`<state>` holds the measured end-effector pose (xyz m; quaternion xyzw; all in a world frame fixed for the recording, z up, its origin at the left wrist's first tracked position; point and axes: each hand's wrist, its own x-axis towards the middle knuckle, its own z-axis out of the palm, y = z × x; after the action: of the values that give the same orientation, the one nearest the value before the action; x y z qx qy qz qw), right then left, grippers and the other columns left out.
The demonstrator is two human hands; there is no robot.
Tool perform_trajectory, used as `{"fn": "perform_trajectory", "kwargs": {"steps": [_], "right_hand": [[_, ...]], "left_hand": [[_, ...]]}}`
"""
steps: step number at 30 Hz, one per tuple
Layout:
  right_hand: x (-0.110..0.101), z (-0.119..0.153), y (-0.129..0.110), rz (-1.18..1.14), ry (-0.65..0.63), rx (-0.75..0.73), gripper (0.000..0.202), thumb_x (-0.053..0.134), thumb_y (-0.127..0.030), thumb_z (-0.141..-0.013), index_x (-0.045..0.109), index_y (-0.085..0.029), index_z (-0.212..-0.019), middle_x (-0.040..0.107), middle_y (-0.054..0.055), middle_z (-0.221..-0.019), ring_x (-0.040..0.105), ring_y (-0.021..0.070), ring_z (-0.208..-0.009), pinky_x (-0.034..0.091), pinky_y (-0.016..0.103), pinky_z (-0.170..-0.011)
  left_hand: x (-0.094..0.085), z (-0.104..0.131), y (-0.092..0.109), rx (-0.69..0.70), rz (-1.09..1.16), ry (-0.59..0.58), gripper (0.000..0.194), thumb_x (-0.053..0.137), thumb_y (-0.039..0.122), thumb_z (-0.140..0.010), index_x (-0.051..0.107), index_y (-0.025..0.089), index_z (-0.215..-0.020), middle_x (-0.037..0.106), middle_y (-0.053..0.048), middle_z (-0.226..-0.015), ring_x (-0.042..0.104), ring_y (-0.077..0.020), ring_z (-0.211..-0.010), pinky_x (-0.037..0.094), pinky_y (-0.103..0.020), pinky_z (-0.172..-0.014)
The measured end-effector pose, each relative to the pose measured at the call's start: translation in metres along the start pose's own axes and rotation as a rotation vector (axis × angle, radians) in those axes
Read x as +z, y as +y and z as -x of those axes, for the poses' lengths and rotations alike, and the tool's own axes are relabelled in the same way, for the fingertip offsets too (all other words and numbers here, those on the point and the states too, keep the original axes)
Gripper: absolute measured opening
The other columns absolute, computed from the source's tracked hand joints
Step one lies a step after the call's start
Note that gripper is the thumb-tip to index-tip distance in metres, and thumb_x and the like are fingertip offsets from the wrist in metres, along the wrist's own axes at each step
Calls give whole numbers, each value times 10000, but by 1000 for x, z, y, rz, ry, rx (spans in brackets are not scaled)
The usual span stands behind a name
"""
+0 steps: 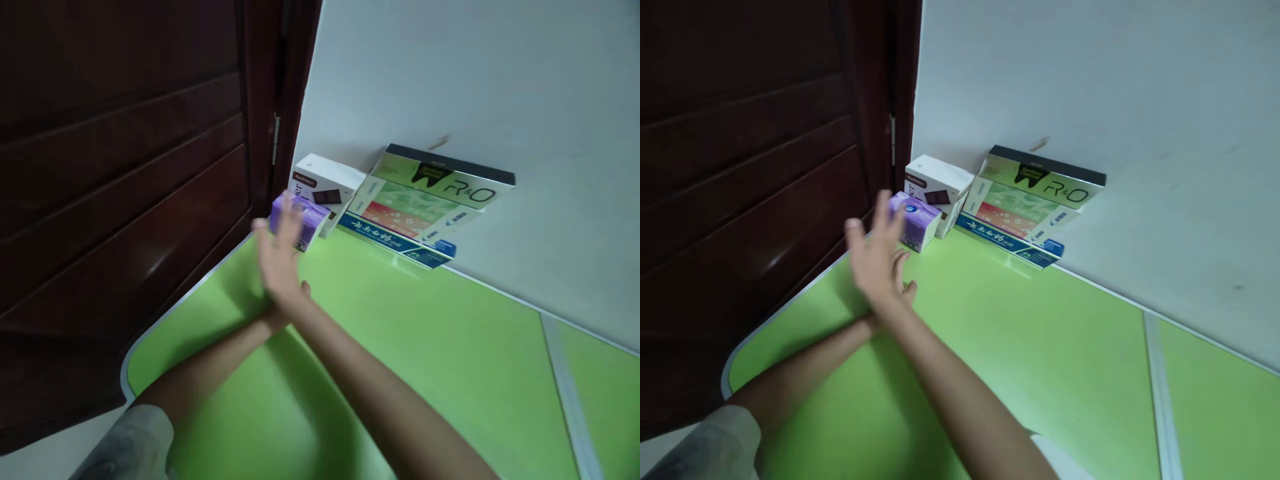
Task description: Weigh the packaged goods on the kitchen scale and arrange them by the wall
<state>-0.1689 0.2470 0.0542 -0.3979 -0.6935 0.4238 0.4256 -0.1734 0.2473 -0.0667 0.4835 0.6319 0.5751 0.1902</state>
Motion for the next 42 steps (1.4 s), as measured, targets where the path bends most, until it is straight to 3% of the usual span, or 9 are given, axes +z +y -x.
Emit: {"fn": "perform_trajectory", "kwargs": {"steps": [4, 5, 11, 14, 19, 25, 29, 35, 42], "right_hand": [[72, 36, -34, 150, -1032, -137, 386, 456, -508, -893, 672, -191, -850, 692, 82, -858, 638, 244, -863, 507, 349, -729], [77, 45, -34, 162, -1051, -171, 402, 422, -487, -915, 646, -192, -761, 673, 62, -782, 624, 217, -772, 493, 327, -680], [13, 43, 13, 18, -533, 7, 284, 419, -297, -928, 535, -212, -683, 599, 15, -697, 563, 154, -675, 468, 304, -699], [-34, 26, 40, -26, -314, 79, 178, 437, -336, -890, 581, -234, -866, 617, 35, -780, 592, 198, -767, 475, 354, -720], [-91, 2, 69, -237, -17, 304, 513, 469, -319, -739, 438, -252, -1246, 580, -4, -805, 515, 132, -543, 444, 298, -532], [-104, -23, 99, -352, 70, 463, 656, 563, -251, -583, 512, -258, -1237, 570, 88, -1214, 576, 242, -1118, 478, 399, -917], [-90, -40, 106, -379, 22, 493, 626, 558, -317, -632, 518, -256, -1254, 533, 78, -1361, 482, 264, -1265, 409, 441, -1020], [-91, -28, 95, -423, -118, 457, 499, 543, -325, -642, 600, -264, -1133, 655, 19, -1220, 563, 255, -1162, 387, 452, -1034], [-153, 57, 67, -360, -141, 552, 441, 524, -493, -757, 622, -312, -1147, 613, 18, -1318, 494, 284, -1274, 295, 544, -1096]], "left_hand": [[14, 9, 3, 59, -41, -46, 647, 497, 3, -684, 431, 158, -1309, 391, -172, -1410, 334, -308, -1374, 284, -497, -1147], [14, 10, 4, 72, -45, -49, 649, 489, 2, -691, 420, 161, -1316, 386, -172, -1414, 330, -301, -1377, 281, -496, -1149], [10, 5, 3, 99, -58, -43, 656, 509, 23, -700, 406, 179, -1329, 388, -153, -1433, 328, -279, -1389, 274, -481, -1160], [13, 0, 0, 77, -73, -25, 597, 534, 85, -742, 422, 180, -1321, 422, -157, -1422, 346, -289, -1385, 272, -476, -1163], [15, -22, 3, 13, -30, 49, 631, 525, 131, -794, 313, 124, -1387, 312, -210, -1489, 240, -296, -1435, 219, -497, -1173], [-7, -95, 13, -211, 61, 206, 613, 475, 203, -892, 239, 112, -1450, 136, -173, -1597, 60, -227, -1490, 66, -397, -1208], [-10, -126, 13, -302, 76, 163, 467, 318, 308, -987, 385, 64, -1380, 354, -189, -1519, 276, -272, -1439, 204, -379, -1177], [-2, -71, 19, -346, 85, 108, 503, 396, 269, -950, 315, 112, -1421, 317, -155, -1542, 264, -244, -1444, 220, -368, -1178], [0, 42, 55, -328, 115, -72, 796, 550, 65, -733, 217, 130, -1452, 279, -191, -1545, 287, -282, -1431, 243, -432, -1178]]}}
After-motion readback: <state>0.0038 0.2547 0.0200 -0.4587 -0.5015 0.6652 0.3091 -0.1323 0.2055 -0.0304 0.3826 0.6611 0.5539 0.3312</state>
